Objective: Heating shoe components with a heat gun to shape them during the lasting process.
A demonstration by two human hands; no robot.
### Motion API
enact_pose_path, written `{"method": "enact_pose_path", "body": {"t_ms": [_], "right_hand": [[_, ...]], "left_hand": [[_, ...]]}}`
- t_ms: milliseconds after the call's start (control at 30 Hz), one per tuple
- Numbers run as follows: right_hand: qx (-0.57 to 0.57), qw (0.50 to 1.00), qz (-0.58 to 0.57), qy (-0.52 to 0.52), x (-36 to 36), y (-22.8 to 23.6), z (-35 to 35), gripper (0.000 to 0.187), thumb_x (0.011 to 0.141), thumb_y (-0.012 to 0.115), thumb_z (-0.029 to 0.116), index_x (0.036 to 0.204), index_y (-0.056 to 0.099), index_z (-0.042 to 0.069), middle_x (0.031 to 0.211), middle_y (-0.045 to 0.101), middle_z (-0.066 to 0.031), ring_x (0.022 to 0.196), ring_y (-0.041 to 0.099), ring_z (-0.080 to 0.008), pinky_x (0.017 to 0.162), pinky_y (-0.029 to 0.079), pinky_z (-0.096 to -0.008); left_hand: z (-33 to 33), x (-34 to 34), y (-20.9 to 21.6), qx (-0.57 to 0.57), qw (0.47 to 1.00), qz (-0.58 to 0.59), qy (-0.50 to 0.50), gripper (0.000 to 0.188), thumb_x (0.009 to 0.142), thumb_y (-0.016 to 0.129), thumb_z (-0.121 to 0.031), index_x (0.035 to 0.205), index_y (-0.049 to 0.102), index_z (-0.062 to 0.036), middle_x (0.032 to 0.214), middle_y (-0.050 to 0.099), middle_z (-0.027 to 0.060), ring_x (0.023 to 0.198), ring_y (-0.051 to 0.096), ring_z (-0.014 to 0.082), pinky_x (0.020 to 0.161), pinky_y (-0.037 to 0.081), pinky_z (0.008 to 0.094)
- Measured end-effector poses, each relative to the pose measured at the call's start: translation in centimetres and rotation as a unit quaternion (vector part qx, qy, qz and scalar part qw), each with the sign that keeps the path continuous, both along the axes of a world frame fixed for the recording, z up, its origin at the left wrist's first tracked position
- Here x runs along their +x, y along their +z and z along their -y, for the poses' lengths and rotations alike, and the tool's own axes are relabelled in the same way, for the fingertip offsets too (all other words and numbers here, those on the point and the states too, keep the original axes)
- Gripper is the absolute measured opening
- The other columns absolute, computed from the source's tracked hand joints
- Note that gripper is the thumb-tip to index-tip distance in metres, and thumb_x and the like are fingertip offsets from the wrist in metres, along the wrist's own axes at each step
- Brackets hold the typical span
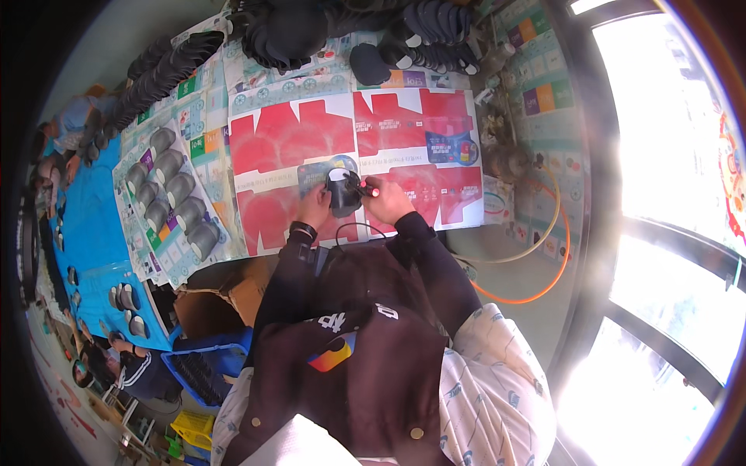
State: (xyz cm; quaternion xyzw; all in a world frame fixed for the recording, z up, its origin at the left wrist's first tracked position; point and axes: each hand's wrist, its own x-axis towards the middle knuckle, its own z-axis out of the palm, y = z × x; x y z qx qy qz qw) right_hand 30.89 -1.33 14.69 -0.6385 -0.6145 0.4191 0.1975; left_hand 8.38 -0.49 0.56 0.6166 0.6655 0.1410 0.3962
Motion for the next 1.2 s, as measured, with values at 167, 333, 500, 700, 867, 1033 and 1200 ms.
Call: {"method": "enact_pose_path", "body": {"t_ms": [167, 333, 500, 700, 867, 1033, 1200], "right_hand": [[-0.015, 0.998, 0.066, -0.021, 1.4, -1.4, 0.5, 0.025, 0.085, 0.062, 0.023, 0.100, 0.066, 0.003, 0.085, 0.066, -0.0282, 0.087, 0.063, -0.0494, 0.075, 0.050, -0.0564], [-0.016, 0.998, 0.053, 0.006, 1.1, -0.9, 1.7, 0.026, 0.086, 0.063, 0.023, 0.099, 0.066, 0.002, 0.084, 0.066, -0.0285, 0.086, 0.063, -0.0493, 0.074, 0.051, -0.0559], [-0.022, 0.997, 0.069, -0.029, 1.0, -0.7, 1.2, 0.025, 0.085, 0.064, 0.023, 0.100, 0.067, 0.003, 0.085, 0.066, -0.0289, 0.088, 0.063, -0.0492, 0.074, 0.051, -0.0559], [-0.027, 0.999, 0.033, 0.021, 1.2, -1.0, 3.2, 0.024, 0.085, 0.065, 0.022, 0.099, 0.065, 0.003, 0.087, 0.067, -0.0271, 0.088, 0.064, -0.0477, 0.076, 0.051, -0.0548], [-0.028, 0.999, 0.008, -0.043, 0.6, -0.8, 2.0, 0.026, 0.085, 0.064, 0.024, 0.098, 0.064, 0.002, 0.090, 0.067, -0.0270, 0.090, 0.063, -0.0477, 0.076, 0.050, -0.0543], [-0.042, 0.998, 0.024, 0.042, 0.9, -0.2, 2.0, 0.030, 0.083, 0.064, 0.020, 0.108, 0.067, 0.004, 0.092, 0.068, -0.0258, 0.090, 0.064, -0.0459, 0.078, 0.050, -0.0490], [-0.042, 0.999, 0.014, -0.023, 1.4, -0.7, 2.4, 0.029, 0.084, 0.061, 0.023, 0.104, 0.067, 0.003, 0.091, 0.067, -0.0268, 0.090, 0.063, -0.0480, 0.079, 0.050, -0.0534]], "left_hand": [[0.5, 0.2, -0.4, 0.023, 0.999, 0.043, 0.023, 0.039, 0.094, 0.066, -0.032, 0.123, 0.065, -0.0062, 0.088, 0.071, 0.0142, 0.080, 0.069, 0.0317, 0.070, 0.053, 0.0422], [0.8, 0.6, -0.5, 0.021, 0.997, 0.066, 0.021, 0.044, 0.095, 0.066, -0.034, 0.127, 0.064, -0.0046, 0.100, 0.075, 0.0145, 0.090, 0.072, 0.0288, 0.076, 0.056, 0.0389], [1.0, 0.3, -2.1, 0.030, 0.996, 0.087, 0.019, 0.043, 0.097, 0.064, -0.030, 0.129, 0.063, -0.0010, 0.102, 0.075, 0.0153, 0.088, 0.073, 0.0260, 0.078, 0.056, 0.0369], [1.2, -0.3, -2.5, -0.029, 0.983, 0.161, 0.080, 0.041, 0.100, 0.062, -0.028, 0.128, 0.062, 0.0014, 0.102, 0.074, 0.0164, 0.090, 0.072, 0.0232, 0.079, 0.055, 0.0347], [1.1, 0.3, -0.8, -0.059, 0.987, 0.133, 0.066, 0.039, 0.101, 0.060, -0.028, 0.127, 0.063, 0.0009, 0.102, 0.073, 0.0145, 0.090, 0.071, 0.0205, 0.076, 0.055, 0.0315], [1.9, -1.3, -5.2, -0.049, 0.977, 0.180, 0.102, 0.039, 0.100, 0.061, -0.030, 0.123, 0.064, 0.0011, 0.104, 0.074, 0.0135, 0.091, 0.072, 0.0206, 0.078, 0.055, 0.0322], [1.8, -0.7, -3.8, -0.026, 0.993, 0.097, 0.056, 0.039, 0.100, 0.061, -0.030, 0.122, 0.064, 0.0013, 0.104, 0.074, 0.0140, 0.092, 0.072, 0.0210, 0.079, 0.055, 0.0327]]}}
